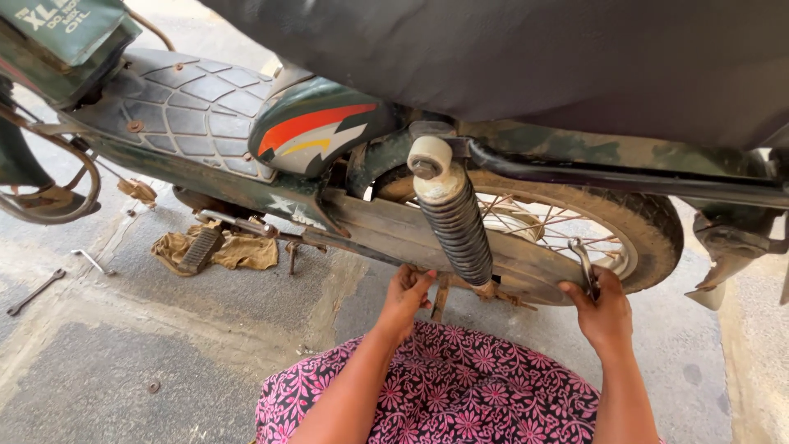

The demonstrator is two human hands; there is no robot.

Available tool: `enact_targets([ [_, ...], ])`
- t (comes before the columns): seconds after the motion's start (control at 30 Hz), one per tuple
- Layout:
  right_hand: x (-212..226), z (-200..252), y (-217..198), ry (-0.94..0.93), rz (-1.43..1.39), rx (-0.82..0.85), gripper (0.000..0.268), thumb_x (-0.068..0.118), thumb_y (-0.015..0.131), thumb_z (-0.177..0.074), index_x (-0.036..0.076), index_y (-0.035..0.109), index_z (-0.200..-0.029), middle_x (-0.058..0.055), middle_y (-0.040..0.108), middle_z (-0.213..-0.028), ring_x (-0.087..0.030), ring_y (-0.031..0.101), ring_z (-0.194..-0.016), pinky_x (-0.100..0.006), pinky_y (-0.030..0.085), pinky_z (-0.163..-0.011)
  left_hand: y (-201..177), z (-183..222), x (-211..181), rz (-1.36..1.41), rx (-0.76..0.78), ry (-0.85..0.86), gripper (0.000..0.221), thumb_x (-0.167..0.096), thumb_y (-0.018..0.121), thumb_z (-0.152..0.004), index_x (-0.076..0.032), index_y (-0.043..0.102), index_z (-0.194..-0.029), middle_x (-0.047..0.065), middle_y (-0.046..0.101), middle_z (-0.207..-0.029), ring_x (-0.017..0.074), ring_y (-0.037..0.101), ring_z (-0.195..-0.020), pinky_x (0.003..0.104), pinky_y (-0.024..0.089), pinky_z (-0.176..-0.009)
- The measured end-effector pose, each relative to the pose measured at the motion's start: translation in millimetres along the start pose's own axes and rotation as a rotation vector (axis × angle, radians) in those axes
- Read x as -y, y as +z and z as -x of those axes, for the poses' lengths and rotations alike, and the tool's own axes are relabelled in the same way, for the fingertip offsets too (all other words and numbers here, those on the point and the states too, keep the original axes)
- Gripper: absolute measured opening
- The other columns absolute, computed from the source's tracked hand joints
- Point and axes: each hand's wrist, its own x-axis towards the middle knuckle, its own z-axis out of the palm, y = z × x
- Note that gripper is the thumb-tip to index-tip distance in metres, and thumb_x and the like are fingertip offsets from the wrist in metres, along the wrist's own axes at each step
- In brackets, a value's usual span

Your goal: The person sits on the floor beside a motorcycle and works on the rear wheel and chain area. They use wrenches to loosen and turn bolts near the rear axle and chain sprocket, repositioning tools and holding the shock absorber while working by hand.

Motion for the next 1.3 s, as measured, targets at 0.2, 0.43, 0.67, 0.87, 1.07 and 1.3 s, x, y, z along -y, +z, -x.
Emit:
enact_targets([
  [0.2,-2,-4,-3,0.003,0.021,0.024,0.059,0.046,0.083,-0.081,0.002,0.067,-0.116,-0.015,0.069,-0.087,-0.032,0.067,-0.077,-0.044,0.052,-0.071,10,-7,4,0.088,-0.03,0.084,0.023,-0.027,0.071,-0.096,-0.008,0.058,-0.098,-0.005,0.052,-0.071,0.0055,0.048,-0.057,0.025,0.051,-0.05],
  [0.43,-17,-4,9,-0.174,0.02,-0.075,0.056,0.045,0.081,-0.085,0.001,0.066,-0.116,-0.016,0.069,-0.101,-0.034,0.066,-0.085,-0.045,0.052,-0.075,11,-23,18,0.083,-0.175,0.13,0.029,-0.027,0.068,-0.1,-0.005,0.056,-0.086,0.002,0.059,-0.067,0.0071,0.049,-0.049,0.027,0.051,-0.042],
  [0.67,7,11,-11,0.013,0.084,0.017,0.063,0.049,0.082,-0.079,0.001,0.064,-0.114,-0.016,0.069,-0.094,-0.035,0.067,-0.08,-0.047,0.052,-0.073,13,-22,4,0.07,-0.16,0.168,0.029,-0.026,0.068,-0.099,-0.002,0.062,-0.084,0.004,0.063,-0.067,0.0075,0.049,-0.045,0.027,0.049,-0.04],
  [0.87,-1,6,-11,0.014,0.159,0.072,0.065,0.056,0.077,-0.08,0.003,0.064,-0.116,-0.014,0.069,-0.099,-0.036,0.067,-0.084,-0.048,0.052,-0.074,8,-16,-2,0.023,-0.121,0.153,0.031,-0.027,0.069,-0.099,-0.001,0.062,-0.085,0.005,0.064,-0.067,0.0084,0.051,-0.045,0.027,0.05,-0.042],
  [1.07,-6,7,-10,-0.043,0.171,0.073,0.064,0.058,0.074,-0.083,0.004,0.064,-0.115,-0.015,0.068,-0.108,-0.039,0.068,-0.096,-0.05,0.052,-0.078,2,-15,-8,-0.022,-0.009,0.061,0.033,-0.034,0.073,-0.095,-0.001,0.065,-0.092,0.006,0.065,-0.067,0.008,0.051,-0.046,0.026,0.051,-0.043],
  [1.3,-1,9,-13,-0.043,0.16,0.055,0.064,0.058,0.073,-0.083,0.004,0.064,-0.118,-0.015,0.069,-0.111,-0.039,0.067,-0.098,-0.051,0.052,-0.079,15,-8,-4,-0.019,0.116,0.008,0.038,-0.038,0.069,-0.097,-0.001,0.064,-0.097,0.005,0.068,-0.07,0.0079,0.053,-0.045,0.023,0.046,-0.041],
])
